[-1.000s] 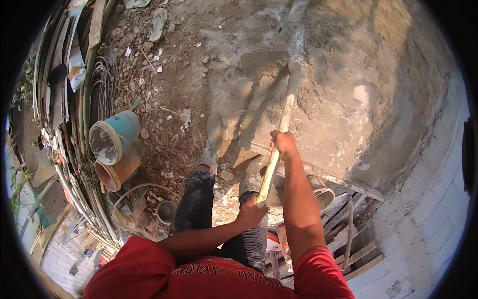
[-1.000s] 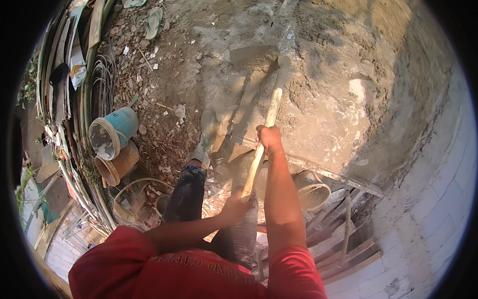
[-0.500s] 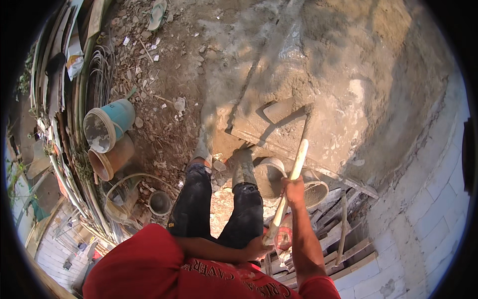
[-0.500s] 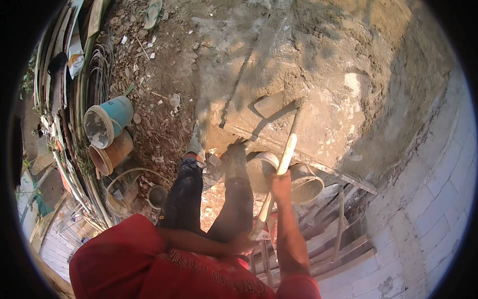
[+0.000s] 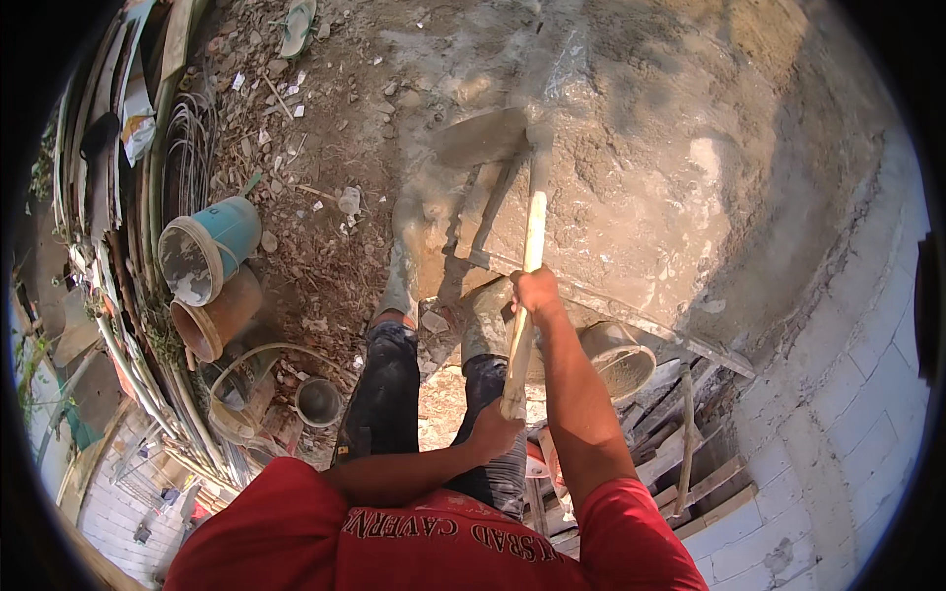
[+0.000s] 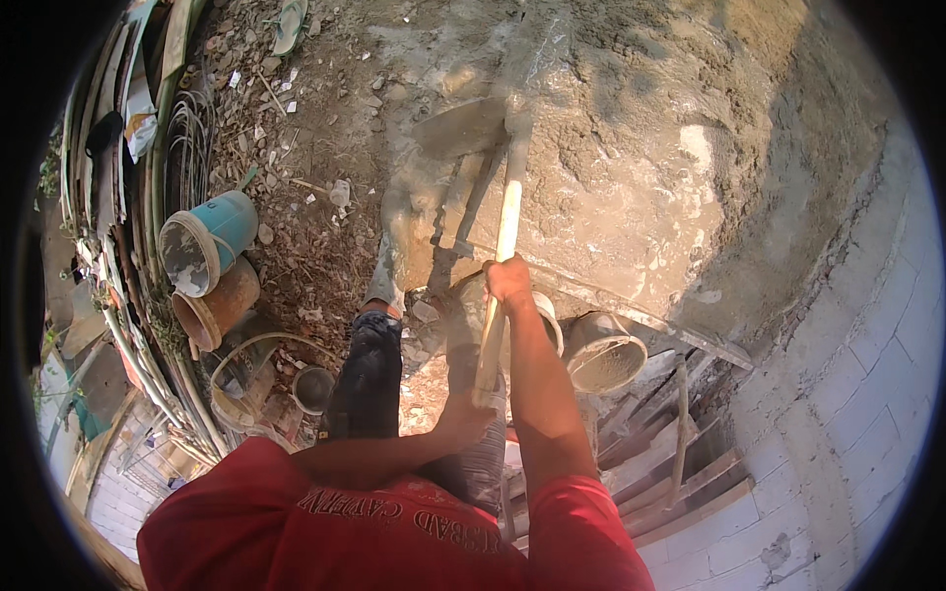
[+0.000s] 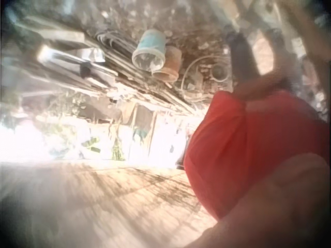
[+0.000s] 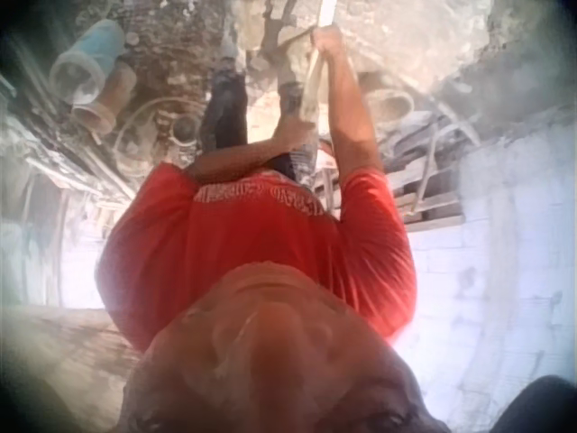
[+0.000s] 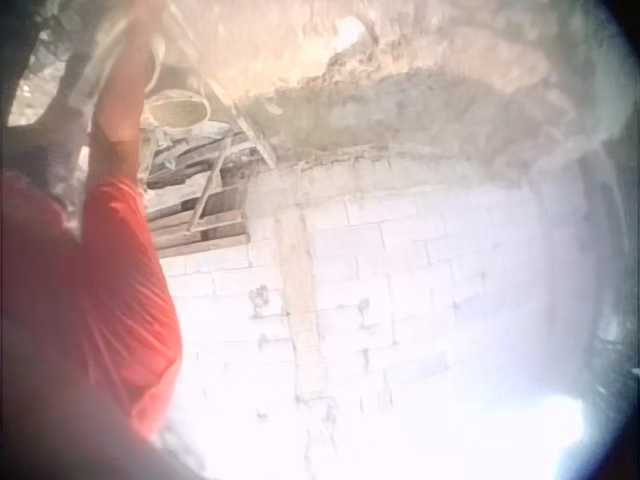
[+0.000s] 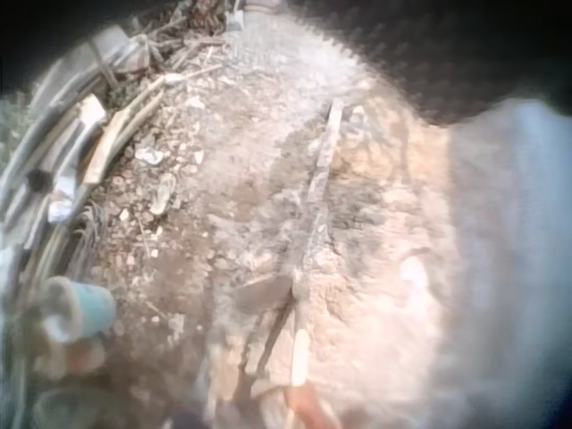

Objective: The person uses a hoe to mix wet concrete on the ground, fills two buckets with the mixture, and then carries them to another part of the construction site.

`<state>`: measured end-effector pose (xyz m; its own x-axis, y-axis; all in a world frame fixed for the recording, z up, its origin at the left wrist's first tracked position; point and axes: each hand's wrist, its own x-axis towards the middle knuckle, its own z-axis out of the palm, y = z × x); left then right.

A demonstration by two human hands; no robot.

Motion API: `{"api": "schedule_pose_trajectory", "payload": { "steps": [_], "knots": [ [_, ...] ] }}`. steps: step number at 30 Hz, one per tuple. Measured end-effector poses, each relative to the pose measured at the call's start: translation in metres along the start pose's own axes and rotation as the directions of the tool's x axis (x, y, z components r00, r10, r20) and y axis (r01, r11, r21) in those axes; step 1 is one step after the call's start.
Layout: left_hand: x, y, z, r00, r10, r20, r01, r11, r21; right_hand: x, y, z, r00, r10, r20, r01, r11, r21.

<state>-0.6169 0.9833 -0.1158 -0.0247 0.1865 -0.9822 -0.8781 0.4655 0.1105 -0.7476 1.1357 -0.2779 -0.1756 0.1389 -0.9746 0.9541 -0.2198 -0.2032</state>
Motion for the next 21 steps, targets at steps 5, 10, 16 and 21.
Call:
{"api": "schedule_pose_trajectory", "payload": {
  "steps": [5,10,16,21],
  "knots": [
    [-0.079,-0.026,-0.015,0.975,-0.195,0.104,0.198,0.98,-0.016,-0.075,0.06,0.012,0.999,0.042,-0.027,-0.035,0.976,0.213],
    [-0.003,0.024,-0.035,0.99,0.022,0.139,-0.058,0.963,0.262,-0.094,-0.041,-0.015,0.876,-0.362,-0.319,0.438,0.874,0.212],
    [0.066,0.14,-0.048,0.819,0.569,-0.074,-0.47,0.739,0.483,-0.108,-0.175,-0.028,0.622,-0.649,-0.439,0.698,0.713,-0.064],
    [0.095,0.054,-0.066,0.927,0.369,0.069,-0.373,0.887,0.271,-0.029,-0.103,0.027,0.662,-0.575,-0.481,0.313,0.795,-0.52]
  ]
}}
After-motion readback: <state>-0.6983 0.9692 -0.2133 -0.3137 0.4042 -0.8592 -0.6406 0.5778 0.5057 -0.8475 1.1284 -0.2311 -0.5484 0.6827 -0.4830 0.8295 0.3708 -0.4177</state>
